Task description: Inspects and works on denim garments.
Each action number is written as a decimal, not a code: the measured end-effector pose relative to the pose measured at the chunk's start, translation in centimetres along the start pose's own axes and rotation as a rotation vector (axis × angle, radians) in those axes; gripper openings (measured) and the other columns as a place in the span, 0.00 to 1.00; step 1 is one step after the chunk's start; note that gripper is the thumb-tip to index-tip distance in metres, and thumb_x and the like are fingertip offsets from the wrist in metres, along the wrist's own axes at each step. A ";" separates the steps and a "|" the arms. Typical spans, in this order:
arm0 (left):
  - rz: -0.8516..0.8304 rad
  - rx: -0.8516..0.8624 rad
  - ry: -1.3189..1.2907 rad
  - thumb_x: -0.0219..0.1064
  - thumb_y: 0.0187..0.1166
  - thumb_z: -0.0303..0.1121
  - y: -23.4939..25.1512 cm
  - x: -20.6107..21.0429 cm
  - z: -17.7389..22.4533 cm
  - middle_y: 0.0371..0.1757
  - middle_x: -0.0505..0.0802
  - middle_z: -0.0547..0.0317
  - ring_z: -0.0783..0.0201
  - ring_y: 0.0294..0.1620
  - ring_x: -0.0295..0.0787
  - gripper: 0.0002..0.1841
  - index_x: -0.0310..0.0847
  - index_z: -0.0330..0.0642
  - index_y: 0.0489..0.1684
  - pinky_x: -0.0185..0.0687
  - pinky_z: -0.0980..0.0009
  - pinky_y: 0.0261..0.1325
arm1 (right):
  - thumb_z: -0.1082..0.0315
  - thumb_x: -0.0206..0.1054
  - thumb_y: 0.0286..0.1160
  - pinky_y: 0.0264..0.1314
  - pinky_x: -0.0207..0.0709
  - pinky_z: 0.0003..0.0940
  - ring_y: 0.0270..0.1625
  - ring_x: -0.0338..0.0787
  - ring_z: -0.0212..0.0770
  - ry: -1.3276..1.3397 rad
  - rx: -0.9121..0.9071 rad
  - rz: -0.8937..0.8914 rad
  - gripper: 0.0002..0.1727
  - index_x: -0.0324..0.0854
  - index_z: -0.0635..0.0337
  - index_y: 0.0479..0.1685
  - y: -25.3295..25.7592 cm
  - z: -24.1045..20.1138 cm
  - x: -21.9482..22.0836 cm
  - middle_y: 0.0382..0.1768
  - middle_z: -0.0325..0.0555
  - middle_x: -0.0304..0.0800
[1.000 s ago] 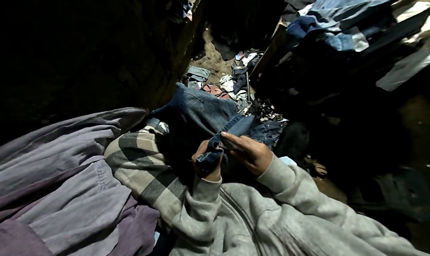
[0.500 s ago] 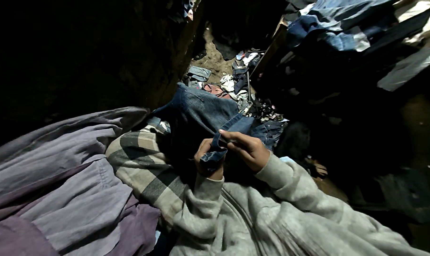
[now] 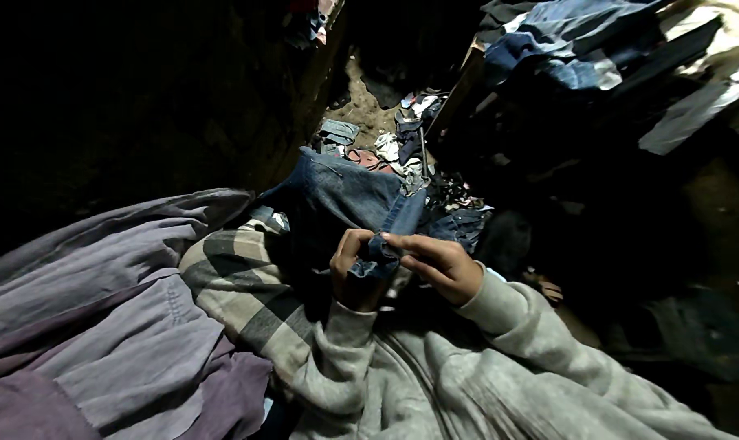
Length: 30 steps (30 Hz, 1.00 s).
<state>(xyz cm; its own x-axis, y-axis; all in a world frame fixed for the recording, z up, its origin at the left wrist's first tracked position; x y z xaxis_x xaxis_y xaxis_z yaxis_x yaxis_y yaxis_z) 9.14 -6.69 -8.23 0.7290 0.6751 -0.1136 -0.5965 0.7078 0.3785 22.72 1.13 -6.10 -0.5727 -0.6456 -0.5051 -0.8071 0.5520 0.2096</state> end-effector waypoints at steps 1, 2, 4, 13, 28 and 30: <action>-0.011 -0.095 -0.025 0.75 0.60 0.24 0.0 0.0 0.2 0.34 0.92 0.51 0.80 0.37 0.87 0.12 0.83 0.21 0.35 0.82 0.85 0.48 | 0.55 0.55 0.90 0.48 0.84 0.33 0.41 0.91 0.36 -0.044 0.005 0.006 0.24 0.85 0.59 0.71 -0.1 0.0 -0.1 0.48 0.51 0.95; -0.031 -0.195 -0.079 0.74 0.60 0.21 0.0 0.0 0.3 0.35 0.92 0.53 0.82 0.39 0.87 0.12 0.83 0.20 0.39 0.82 0.85 0.49 | 0.54 0.55 0.89 0.45 0.85 0.37 0.39 0.91 0.40 -0.089 0.009 0.012 0.23 0.85 0.57 0.71 -0.2 0.0 -0.1 0.45 0.52 0.94; -0.066 -0.299 -0.226 0.71 0.61 0.17 -0.2 0.0 0.1 0.38 0.93 0.58 0.84 0.42 0.87 0.12 0.82 0.19 0.42 0.84 0.84 0.53 | 0.55 0.57 0.88 0.36 0.84 0.42 0.33 0.89 0.45 -0.169 0.013 0.027 0.23 0.85 0.53 0.71 -0.2 -0.1 -0.1 0.39 0.53 0.92; -0.044 -0.259 -0.492 0.70 0.65 0.18 -0.9 -0.6 -2.0 0.37 0.96 0.72 0.83 0.44 0.91 0.06 0.89 0.33 0.36 0.87 0.80 0.54 | 0.53 0.59 0.86 0.26 0.83 0.47 0.28 0.89 0.50 -0.358 0.010 0.035 0.24 0.83 0.48 0.75 -0.1 -0.6 0.7 0.36 0.54 0.90; 0.269 -0.341 -0.362 0.70 0.66 0.18 -2.0 0.1 -1.6 0.32 0.95 0.71 0.84 0.39 0.91 0.03 0.88 0.32 0.33 0.88 0.82 0.50 | 0.51 0.56 0.88 0.32 0.85 0.47 0.31 0.91 0.50 -0.316 0.057 0.038 0.28 0.78 0.57 0.78 -0.7 0.1 1.1 0.42 0.57 0.93; 0.259 -0.351 -0.342 0.70 0.65 0.17 -1.9 0.1 -1.5 0.31 0.95 0.71 0.85 0.38 0.90 0.03 0.88 0.30 0.31 0.87 0.83 0.49 | 0.52 0.56 0.88 0.32 0.85 0.47 0.32 0.91 0.50 -0.319 0.061 0.038 0.27 0.79 0.55 0.78 -0.7 0.2 1.2 0.42 0.56 0.93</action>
<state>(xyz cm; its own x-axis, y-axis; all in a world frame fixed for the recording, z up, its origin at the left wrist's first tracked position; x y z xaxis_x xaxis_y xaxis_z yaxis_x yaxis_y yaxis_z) 9.85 -7.63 -10.34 0.5763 0.7717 0.2691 -0.8043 0.5940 0.0189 22.67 0.07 -6.97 -0.5209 -0.4313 -0.7366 -0.7701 0.6098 0.1876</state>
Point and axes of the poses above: each hand's wrist, its own y-axis towards the middle knuckle, its own x-axis out of the palm, z = x × y, the point moved 4 cm from there along y, towards the middle knuckle
